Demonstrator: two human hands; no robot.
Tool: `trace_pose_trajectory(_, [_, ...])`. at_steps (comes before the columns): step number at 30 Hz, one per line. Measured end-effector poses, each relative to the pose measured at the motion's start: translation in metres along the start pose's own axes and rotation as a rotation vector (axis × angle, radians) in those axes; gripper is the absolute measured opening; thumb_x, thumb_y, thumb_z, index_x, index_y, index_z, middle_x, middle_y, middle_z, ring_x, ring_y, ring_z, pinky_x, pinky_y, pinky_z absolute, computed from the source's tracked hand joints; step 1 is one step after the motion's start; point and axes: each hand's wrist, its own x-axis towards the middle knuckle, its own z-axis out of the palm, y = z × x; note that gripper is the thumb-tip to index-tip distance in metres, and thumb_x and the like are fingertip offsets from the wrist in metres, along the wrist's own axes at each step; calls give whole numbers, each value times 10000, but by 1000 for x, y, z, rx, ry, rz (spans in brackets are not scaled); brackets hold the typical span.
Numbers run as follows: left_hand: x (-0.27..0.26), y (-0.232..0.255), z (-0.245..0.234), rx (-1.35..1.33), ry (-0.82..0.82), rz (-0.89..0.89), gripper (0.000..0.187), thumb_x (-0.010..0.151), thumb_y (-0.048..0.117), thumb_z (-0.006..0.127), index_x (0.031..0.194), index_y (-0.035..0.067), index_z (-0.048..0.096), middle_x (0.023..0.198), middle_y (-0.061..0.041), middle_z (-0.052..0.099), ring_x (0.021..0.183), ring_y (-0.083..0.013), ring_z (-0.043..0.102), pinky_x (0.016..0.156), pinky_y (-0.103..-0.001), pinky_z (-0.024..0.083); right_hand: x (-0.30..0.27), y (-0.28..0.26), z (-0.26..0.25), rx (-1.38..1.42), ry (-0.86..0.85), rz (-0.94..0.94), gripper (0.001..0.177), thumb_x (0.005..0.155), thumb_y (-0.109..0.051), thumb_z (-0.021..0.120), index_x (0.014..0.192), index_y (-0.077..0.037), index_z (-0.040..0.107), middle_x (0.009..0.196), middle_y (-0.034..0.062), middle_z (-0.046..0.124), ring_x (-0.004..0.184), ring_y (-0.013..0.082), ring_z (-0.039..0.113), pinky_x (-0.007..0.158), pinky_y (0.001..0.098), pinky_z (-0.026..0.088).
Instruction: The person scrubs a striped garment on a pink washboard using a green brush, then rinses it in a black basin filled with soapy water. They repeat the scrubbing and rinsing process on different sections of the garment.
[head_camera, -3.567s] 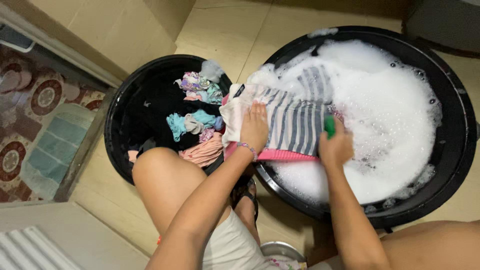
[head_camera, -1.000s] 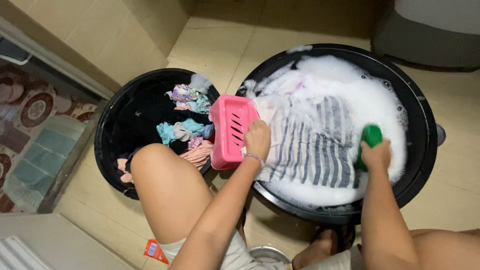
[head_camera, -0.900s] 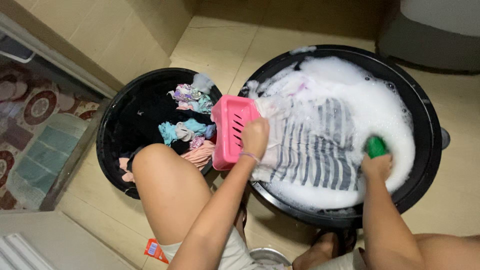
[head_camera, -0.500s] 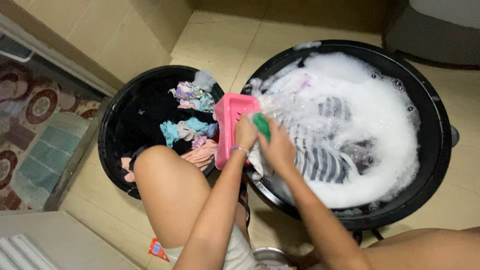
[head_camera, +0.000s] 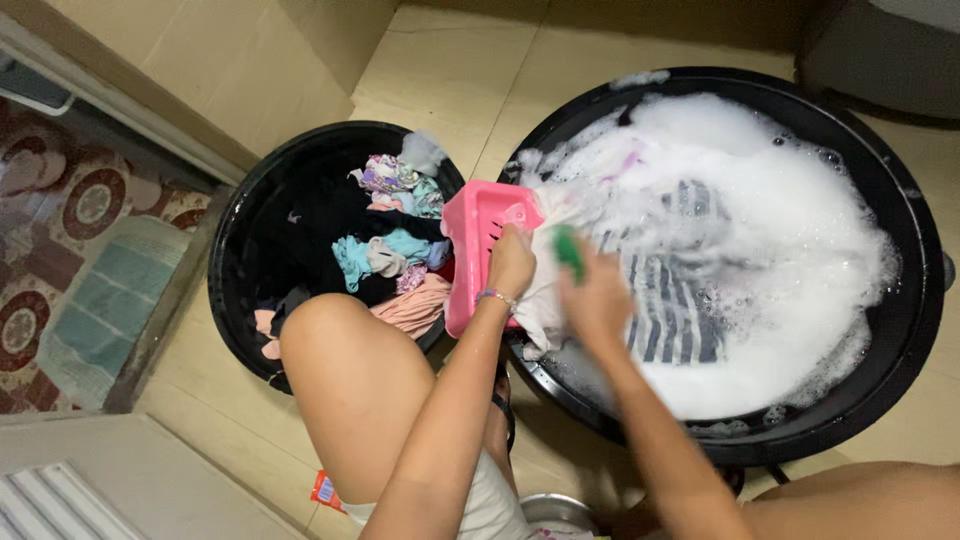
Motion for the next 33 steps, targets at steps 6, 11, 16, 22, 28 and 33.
trace_pose_trajectory(6, [-2, 2, 4, 6, -9, -4, 296, 1021, 234, 497, 1049, -56, 547, 932, -380, 658, 962, -554, 641, 821, -599, 492, 16, 31, -31, -131, 84, 187, 435, 898, -238, 669, 1332, -258, 639, 1039, 131, 667, 747, 218, 605, 578, 340, 466])
trace_pose_trajectory(11, [4, -11, 10, -1, -11, 23, 267, 906, 139, 552, 1066, -75, 542, 946, -387, 656, 967, -551, 644, 829, -587, 499, -1, -14, -3, -28, -132, 123, 352, 974, -359, 604, 1295, -222, 649, 1030, 165, 688, 827, 315, 669, 667, 437, 516])
trace_pose_trajectory(16, [6, -13, 14, -59, 14, 5, 240, 974, 162, 536, 1018, -71, 573, 945, -389, 653, 998, -542, 639, 836, -580, 503, 7, 0, -48, 64, -105, 313, 501, 928, -193, 544, 1421, -271, 578, 1188, 30, 736, 806, 286, 721, 741, 436, 544])
trace_pose_trajectory(22, [10, -20, 18, -13, -18, -21, 253, 959, 171, 544, 1023, -67, 598, 952, -385, 653, 982, -550, 634, 839, -597, 493, 3, -30, -37, -82, -107, 97, 446, 915, -234, 654, 1358, -288, 633, 1007, 129, 697, 817, 290, 688, 661, 426, 548])
trace_pose_trajectory(28, [2, -3, 4, 0, 40, 15, 337, 949, 253, 591, 892, -69, 671, 921, -366, 667, 952, -532, 655, 836, -582, 511, 2, 19, -11, -95, -155, 326, 513, 918, -255, 621, 1415, -369, 563, 1118, 79, 684, 800, 292, 679, 659, 452, 556])
trace_pose_trajectory(33, [-18, 42, -18, 92, -76, -217, 523, 868, 429, 791, 859, -90, 726, 899, -310, 693, 879, -431, 695, 789, -506, 553, 18, 116, -19, -190, 28, 403, 529, 913, -294, 677, 1423, -258, 545, 1168, 224, 600, 954, 417, 637, 770, 559, 492])
